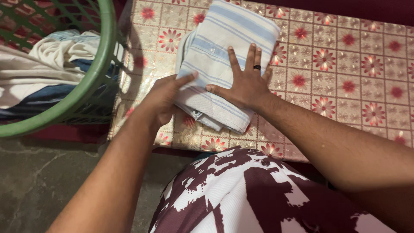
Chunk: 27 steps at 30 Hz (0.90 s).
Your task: The person folds a striped short-sleeve shirt on a patterned table, aligning the sides and sleeves, then folds it into a compact rectangle. The folded shirt is placed into a green drawer containing other folded clothes.
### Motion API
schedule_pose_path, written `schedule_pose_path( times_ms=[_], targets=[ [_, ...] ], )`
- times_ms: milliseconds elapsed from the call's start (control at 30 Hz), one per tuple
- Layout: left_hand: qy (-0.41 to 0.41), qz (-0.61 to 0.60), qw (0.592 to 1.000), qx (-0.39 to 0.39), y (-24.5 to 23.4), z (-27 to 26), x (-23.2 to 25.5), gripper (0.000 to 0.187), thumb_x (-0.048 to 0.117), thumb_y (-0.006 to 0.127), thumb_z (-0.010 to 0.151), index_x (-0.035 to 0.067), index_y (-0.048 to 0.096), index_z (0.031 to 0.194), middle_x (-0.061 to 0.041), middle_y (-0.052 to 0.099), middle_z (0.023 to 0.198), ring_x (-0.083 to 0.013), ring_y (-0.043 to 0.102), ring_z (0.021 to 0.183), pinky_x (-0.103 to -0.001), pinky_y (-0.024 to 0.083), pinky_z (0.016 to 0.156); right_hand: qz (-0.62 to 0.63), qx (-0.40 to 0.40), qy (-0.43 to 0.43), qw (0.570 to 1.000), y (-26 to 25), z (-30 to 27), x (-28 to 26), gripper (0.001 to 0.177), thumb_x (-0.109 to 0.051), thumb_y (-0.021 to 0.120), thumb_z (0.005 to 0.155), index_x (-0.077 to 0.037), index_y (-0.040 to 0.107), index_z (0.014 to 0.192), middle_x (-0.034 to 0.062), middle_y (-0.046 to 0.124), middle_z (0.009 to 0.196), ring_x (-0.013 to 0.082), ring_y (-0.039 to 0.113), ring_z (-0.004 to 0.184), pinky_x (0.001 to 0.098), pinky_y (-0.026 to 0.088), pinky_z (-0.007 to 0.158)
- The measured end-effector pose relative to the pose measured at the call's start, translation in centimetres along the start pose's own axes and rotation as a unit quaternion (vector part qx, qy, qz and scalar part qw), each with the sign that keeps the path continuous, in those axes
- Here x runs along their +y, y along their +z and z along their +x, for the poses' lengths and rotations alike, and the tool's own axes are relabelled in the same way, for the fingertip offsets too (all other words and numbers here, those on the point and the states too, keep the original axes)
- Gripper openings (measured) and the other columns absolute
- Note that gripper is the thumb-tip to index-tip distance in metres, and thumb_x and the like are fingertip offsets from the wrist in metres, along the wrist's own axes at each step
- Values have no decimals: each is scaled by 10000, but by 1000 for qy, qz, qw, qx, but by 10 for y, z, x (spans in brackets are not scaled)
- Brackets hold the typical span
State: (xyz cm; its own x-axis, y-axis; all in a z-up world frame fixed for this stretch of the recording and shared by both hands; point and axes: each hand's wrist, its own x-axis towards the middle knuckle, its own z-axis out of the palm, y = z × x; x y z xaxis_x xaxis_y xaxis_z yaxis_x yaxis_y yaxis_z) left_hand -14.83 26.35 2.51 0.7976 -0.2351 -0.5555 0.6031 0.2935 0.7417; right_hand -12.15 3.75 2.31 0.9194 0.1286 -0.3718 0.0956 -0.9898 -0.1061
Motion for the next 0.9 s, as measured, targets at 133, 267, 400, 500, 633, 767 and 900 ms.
schedule_pose_path(
  times_ms=[133,267,400,500,633,767,900],
  targets=[
    [43,300,921,244,6,-13,-11,472,213,837,757,26,726,1176,-174,809,1123,-267,803,952,-381,625,836,-17,-7,17,1000,-2,-2,-6,1349,-1003,445,671,-255,-106,1650,322,-228,1637,523,-155,1525,840,57,1115],
    [82,390,851,342,13,-15,-20,581,284,914,721,3,653,1157,-205,679,1100,-312,721,927,-411,586,800,-26,-12,28,999,1,-1,-8,1363,-1008,446,660,-261,-122,1648,335,-253,1618,548,-176,1515,858,35,1099],
    [40,329,885,326,13,-10,-25,618,314,865,751,-30,605,1193,-209,735,1068,-297,746,927,-386,584,829,-17,-6,29,999,4,2,-9,1361,-1004,429,640,-267,-128,1638,341,-261,1617,559,-184,1506,859,9,1081],
    [4,246,928,281,7,-5,-27,545,285,814,767,-49,653,1166,-189,758,1061,-276,775,902,-379,617,797,-44,4,25,999,4,2,-9,1356,-1021,407,665,-248,-124,1645,351,-236,1609,559,-183,1506,816,-52,1120],
    [-12,96,977,188,2,2,-22,504,196,780,761,-162,687,1103,-230,774,998,-312,784,812,-413,639,688,-73,84,-26,993,-2,-7,-12,1299,-949,463,741,-124,3,1633,325,-135,1630,532,-85,1515,729,-32,1171],
    [-58,71,981,171,3,8,-13,444,154,761,767,-150,670,1079,-225,736,961,-315,744,751,-428,631,658,-1,162,-88,983,-8,-29,-24,1070,-714,615,860,10,277,1572,339,208,1552,480,212,1481,659,204,1172],
    [-86,81,980,159,-2,10,-8,411,148,710,808,-132,643,1102,-229,723,956,-324,735,742,-444,633,651,132,103,-125,978,0,-54,-33,792,-569,613,935,-12,456,1476,247,441,1428,359,498,1307,574,395,1137]
  ],
)
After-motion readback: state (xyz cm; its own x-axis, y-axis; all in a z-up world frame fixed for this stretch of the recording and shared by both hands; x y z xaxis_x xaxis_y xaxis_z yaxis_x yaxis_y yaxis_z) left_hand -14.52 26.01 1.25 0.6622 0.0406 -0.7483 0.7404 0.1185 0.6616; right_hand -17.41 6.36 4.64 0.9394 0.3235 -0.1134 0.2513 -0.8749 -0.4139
